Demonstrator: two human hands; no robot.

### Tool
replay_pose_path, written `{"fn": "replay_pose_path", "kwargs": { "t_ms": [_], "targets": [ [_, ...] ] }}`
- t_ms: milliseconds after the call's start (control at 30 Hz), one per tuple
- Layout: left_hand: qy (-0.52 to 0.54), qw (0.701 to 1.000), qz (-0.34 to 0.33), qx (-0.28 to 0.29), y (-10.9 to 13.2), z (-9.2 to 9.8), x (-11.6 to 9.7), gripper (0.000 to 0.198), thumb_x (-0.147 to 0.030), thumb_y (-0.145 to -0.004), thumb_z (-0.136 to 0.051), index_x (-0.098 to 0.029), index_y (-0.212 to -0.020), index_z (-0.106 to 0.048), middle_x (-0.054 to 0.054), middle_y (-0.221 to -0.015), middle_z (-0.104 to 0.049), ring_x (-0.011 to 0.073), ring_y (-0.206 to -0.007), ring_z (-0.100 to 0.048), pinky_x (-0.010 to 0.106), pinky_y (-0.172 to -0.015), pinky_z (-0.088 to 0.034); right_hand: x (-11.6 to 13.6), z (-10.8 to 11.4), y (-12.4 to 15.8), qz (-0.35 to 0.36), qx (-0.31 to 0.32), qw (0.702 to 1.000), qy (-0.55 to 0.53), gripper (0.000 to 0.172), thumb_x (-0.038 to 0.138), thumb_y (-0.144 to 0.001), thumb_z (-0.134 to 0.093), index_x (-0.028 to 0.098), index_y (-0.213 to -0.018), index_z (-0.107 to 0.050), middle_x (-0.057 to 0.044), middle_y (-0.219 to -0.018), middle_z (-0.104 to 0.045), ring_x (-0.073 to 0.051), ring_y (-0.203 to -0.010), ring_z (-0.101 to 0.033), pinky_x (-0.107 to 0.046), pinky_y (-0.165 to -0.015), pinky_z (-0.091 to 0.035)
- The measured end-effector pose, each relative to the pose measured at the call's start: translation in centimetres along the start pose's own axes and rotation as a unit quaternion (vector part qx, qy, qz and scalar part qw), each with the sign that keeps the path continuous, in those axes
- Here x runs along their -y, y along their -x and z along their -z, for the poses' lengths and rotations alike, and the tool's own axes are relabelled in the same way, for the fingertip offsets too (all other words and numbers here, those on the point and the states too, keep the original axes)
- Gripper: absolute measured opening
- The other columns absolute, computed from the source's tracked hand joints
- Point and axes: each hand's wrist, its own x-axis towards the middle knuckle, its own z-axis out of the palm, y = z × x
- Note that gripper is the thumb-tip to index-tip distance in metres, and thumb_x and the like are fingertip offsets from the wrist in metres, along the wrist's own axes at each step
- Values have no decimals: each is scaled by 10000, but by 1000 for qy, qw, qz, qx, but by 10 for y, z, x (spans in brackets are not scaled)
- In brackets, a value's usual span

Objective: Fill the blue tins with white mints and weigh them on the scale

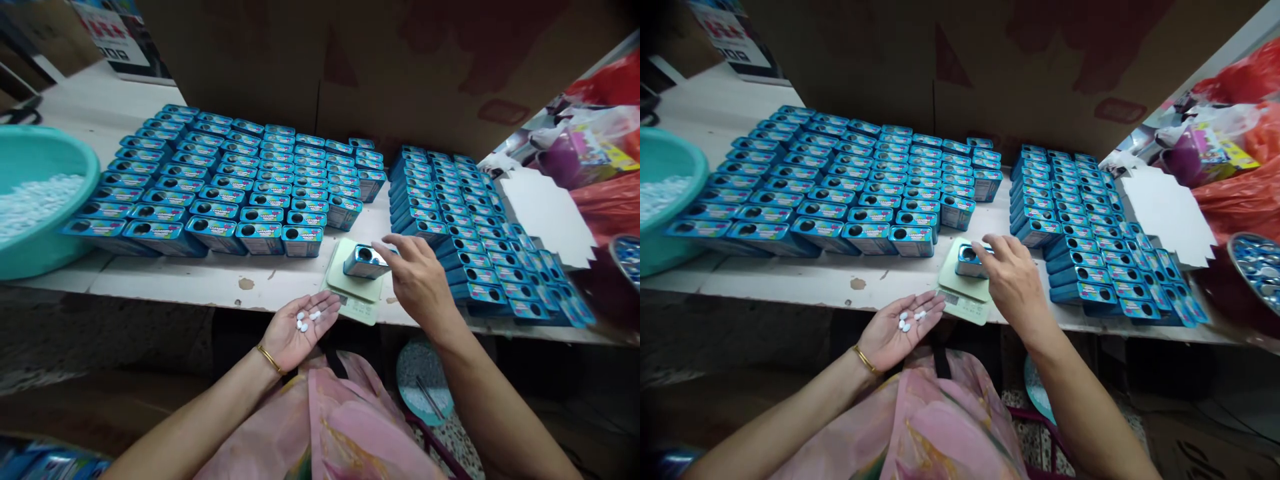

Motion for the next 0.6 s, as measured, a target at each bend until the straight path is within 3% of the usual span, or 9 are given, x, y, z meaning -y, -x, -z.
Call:
{"fn": "replay_pose_path", "kwargs": {
  "t_ms": [67, 167, 233, 300, 400, 600],
  "targets": [
    [1, 1000, 6, 1, 2, 3, 2, 294, -188, -782, -443, -35, -1013, -543, 171, -1082, -573, 251, -1091, -466, 358, -930, -378, 13, -2, 13, 8, 6, 999, -54, 363, 90, -821, -370, 208, -1145, -481, -84, -1090, -493, -212, -955, -444, -380, -816, -401],
    [4, 999, 32, 6, 3, 11, 11, 310, -229, -796, -437, -56, -1029, -545, 132, -1002, -618, 217, -1019, -525, 337, -921, -377, 52, -22, 37, 86, 80, 982, -147, 315, 155, -838, -393, 182, -1142, -470, -91, -1042, -522, -179, -921, -482, -320, -790, -436],
    [-1, 998, 68, 12, 4, 16, 18, 355, -273, -805, -425, -68, -1078, -522, 127, -1026, -610, 207, -1017, -526, 325, -921, -366, 80, -42, 52, 123, 133, 972, -149, 343, 164, -827, -422, 154, -1170, -435, -101, -1059, -522, -192, -958, -480, -334, -813, -437],
    [-5, 995, 98, 21, 4, 21, 23, 411, -323, -812, -405, -74, -1129, -488, 144, -1113, -563, 222, -1067, -488, 337, -940, -338, 99, -59, 65, 111, 155, 972, -136, 363, 139, -811, -438, 134, -1173, -419, -109, -1072, -519, -207, -992, -471, -342, -821, -439],
    [-19, 994, 108, 22, 5, 27, 26, 446, -364, -817, -386, -85, -1157, -464, 153, -1158, -529, 236, -1085, -472, 350, -940, -323, 105, -75, 75, 106, 166, 970, -145, 349, 116, -808, -433, 129, -1157, -421, -111, -1080, -510, -198, -1031, -456, -325, -844, -430],
    [-49, 992, 119, 17, 5, 31, 26, 465, -375, -817, -380, -109, -1196, -429, 140, -1145, -538, 228, -1055, -496, 357, -906, -343, 95, -89, 80, 133, 158, 965, -161, 259, 143, -825, -416, 142, -1078, -470, -84, -960, -542, -180, -931, -496, -304, -754, -463]
  ]
}}
